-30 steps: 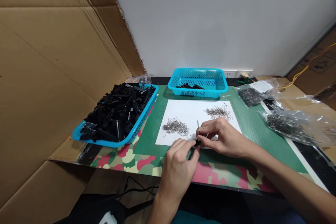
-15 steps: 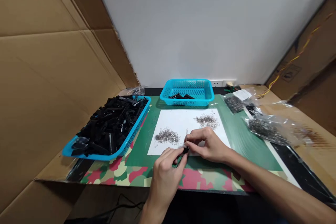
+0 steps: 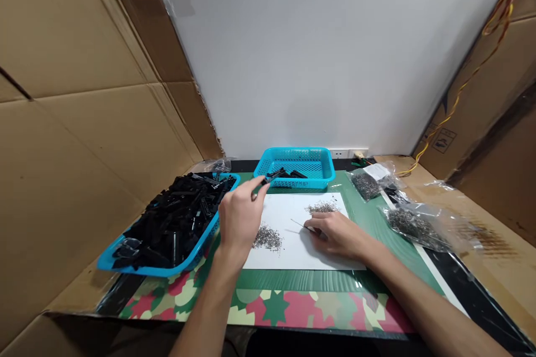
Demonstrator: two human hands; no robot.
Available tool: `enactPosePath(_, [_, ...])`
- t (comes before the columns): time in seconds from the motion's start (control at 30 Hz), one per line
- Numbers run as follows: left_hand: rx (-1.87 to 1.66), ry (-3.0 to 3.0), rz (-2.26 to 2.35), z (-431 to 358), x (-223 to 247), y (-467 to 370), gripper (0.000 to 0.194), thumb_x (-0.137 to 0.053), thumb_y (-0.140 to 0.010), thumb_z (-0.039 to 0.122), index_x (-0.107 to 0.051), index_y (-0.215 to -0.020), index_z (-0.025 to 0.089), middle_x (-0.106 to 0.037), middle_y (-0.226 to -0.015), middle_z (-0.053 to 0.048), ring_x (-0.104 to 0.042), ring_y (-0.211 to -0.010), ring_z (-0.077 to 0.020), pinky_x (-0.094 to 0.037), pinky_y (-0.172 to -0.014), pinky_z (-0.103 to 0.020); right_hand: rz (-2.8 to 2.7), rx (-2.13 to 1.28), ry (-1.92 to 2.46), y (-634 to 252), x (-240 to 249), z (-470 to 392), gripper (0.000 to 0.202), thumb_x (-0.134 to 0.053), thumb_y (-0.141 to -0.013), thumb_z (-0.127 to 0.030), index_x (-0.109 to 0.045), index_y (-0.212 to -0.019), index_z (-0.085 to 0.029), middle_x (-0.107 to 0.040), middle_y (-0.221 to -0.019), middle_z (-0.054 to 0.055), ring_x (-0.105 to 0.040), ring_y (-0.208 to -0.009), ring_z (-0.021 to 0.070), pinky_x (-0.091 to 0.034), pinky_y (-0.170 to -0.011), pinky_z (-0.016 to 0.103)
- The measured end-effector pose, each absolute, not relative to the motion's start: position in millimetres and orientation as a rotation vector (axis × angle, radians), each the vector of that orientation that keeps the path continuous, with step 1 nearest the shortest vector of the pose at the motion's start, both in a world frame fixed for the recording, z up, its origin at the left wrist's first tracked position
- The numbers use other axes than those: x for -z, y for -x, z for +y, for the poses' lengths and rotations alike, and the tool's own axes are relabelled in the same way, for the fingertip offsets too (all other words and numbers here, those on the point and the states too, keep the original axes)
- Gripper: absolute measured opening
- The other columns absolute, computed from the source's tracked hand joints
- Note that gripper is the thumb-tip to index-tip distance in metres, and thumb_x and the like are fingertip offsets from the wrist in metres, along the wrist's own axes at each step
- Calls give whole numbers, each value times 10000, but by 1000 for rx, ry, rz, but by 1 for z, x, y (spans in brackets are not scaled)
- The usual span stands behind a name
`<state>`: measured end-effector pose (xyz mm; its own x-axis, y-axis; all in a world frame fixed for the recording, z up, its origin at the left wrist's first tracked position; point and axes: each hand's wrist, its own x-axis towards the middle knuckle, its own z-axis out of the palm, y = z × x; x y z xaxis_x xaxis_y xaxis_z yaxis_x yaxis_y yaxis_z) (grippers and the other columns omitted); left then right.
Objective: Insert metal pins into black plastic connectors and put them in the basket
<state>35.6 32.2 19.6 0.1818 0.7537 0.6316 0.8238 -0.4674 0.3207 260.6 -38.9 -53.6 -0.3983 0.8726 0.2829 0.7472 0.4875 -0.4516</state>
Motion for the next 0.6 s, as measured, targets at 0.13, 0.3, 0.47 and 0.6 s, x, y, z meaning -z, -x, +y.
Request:
enactPosePath(0.13, [681,2431,-1622,72,-42,-65,334,-640,-997,354,-770,-1262,199,-809,-1104,-155,-764,-994,-359,-584,-818,-434,-2343,-282,1320,-257,52,-41,128,-612,-943,-114,-699,-874,-178,-637,-832,22,-491,-661,125,-258,-611,293])
enactPosePath(0.3, [483,2606,-1527,111,-38,-83,273,-699,-961,302,-794,-1203,219,-803,-1138,-140,-749,-1066,-344,-566,-896,-414,-2353,-250,1346,-258,52,-40,123,-619,-970,-141,-717,-909,-183,-645,-857,27,-508,-677,130,-268,-620,294])
enactPosePath(0.47, [375,2709,-1478,130,-30,-75,270,-677,-968,275,-795,-1208,242,-796,-1180,-113,-727,-1130,-321,-551,-945,-401,-2350,-159,1347,-253,56,-42,141,-608,-998,-155,-729,-929,-178,-660,-867,53,-569,-784,182,-332,-690,310])
enactPosePath(0.6, [356,2827,-1415,130,-28,-66,264,-666,-974,300,-798,-1202,296,-809,-1160,-53,-740,-1106,-289,-551,-925,-358,-2215,-282,1312,-232,59,-37,150,-620,-1016,-177,-768,-992,-180,-693,-942,78,-603,-893,214,-403,-771,324])
